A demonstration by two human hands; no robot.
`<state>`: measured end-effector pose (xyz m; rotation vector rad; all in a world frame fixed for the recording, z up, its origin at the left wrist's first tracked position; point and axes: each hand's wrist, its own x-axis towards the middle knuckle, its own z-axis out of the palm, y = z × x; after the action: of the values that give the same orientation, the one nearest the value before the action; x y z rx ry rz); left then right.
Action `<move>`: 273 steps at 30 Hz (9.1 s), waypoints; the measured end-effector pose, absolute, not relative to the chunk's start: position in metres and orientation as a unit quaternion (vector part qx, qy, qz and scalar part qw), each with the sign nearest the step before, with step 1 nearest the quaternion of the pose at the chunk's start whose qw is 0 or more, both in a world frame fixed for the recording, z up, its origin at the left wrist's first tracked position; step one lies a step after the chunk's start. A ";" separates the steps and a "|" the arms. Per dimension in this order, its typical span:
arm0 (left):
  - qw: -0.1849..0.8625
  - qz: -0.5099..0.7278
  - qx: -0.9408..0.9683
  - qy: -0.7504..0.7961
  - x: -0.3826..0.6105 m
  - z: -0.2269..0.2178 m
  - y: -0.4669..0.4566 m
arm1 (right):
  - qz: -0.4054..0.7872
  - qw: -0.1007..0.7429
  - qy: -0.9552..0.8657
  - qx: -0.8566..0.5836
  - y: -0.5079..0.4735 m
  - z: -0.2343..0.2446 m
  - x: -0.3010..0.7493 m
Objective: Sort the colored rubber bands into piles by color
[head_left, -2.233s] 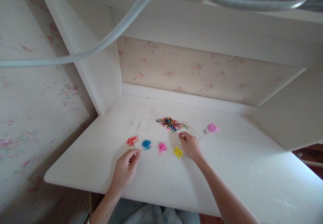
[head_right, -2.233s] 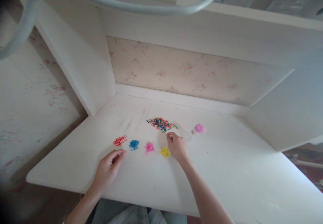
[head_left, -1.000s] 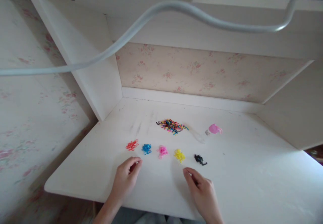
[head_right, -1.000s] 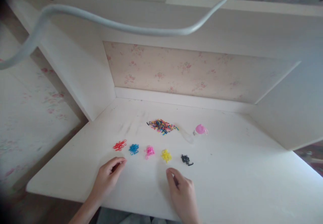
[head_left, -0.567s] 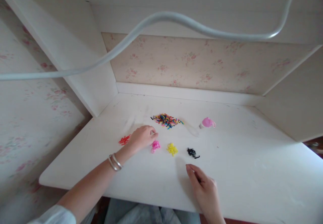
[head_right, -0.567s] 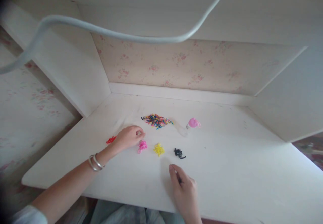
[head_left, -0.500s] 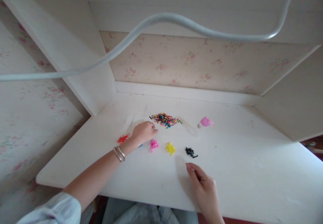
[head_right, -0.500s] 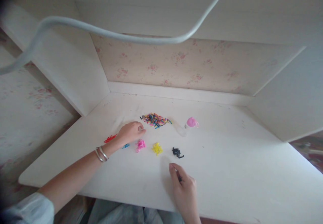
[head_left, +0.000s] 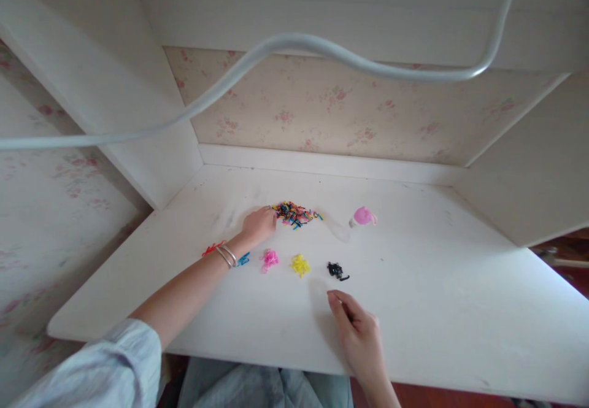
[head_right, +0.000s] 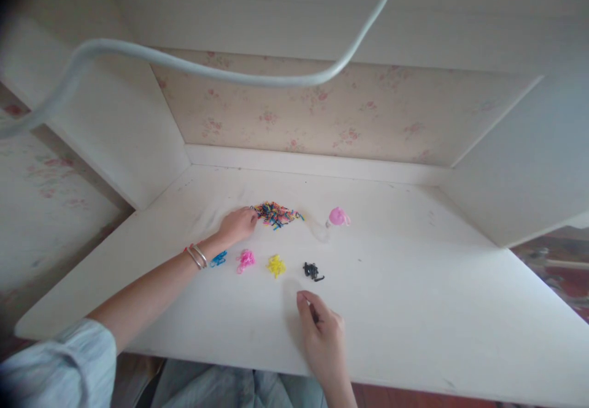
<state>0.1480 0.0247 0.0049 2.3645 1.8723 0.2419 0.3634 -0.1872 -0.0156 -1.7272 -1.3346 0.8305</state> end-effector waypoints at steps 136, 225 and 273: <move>0.073 0.097 0.748 0.652 0.137 0.003 0.031 | 0.151 0.369 -0.545 -0.737 -0.196 -0.015 0.351; 0.433 0.453 0.537 0.565 0.070 -0.017 -0.171 | 0.109 0.110 -0.697 -0.700 0.014 0.026 0.249; 0.135 0.203 0.732 0.636 0.122 0.026 0.000 | 0.304 0.360 -0.599 -0.647 -0.180 -0.018 0.319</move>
<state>0.1224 -0.0003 0.0260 2.1209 1.8414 0.5891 0.3187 -0.1799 -0.0183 -1.6694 -1.5446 0.7835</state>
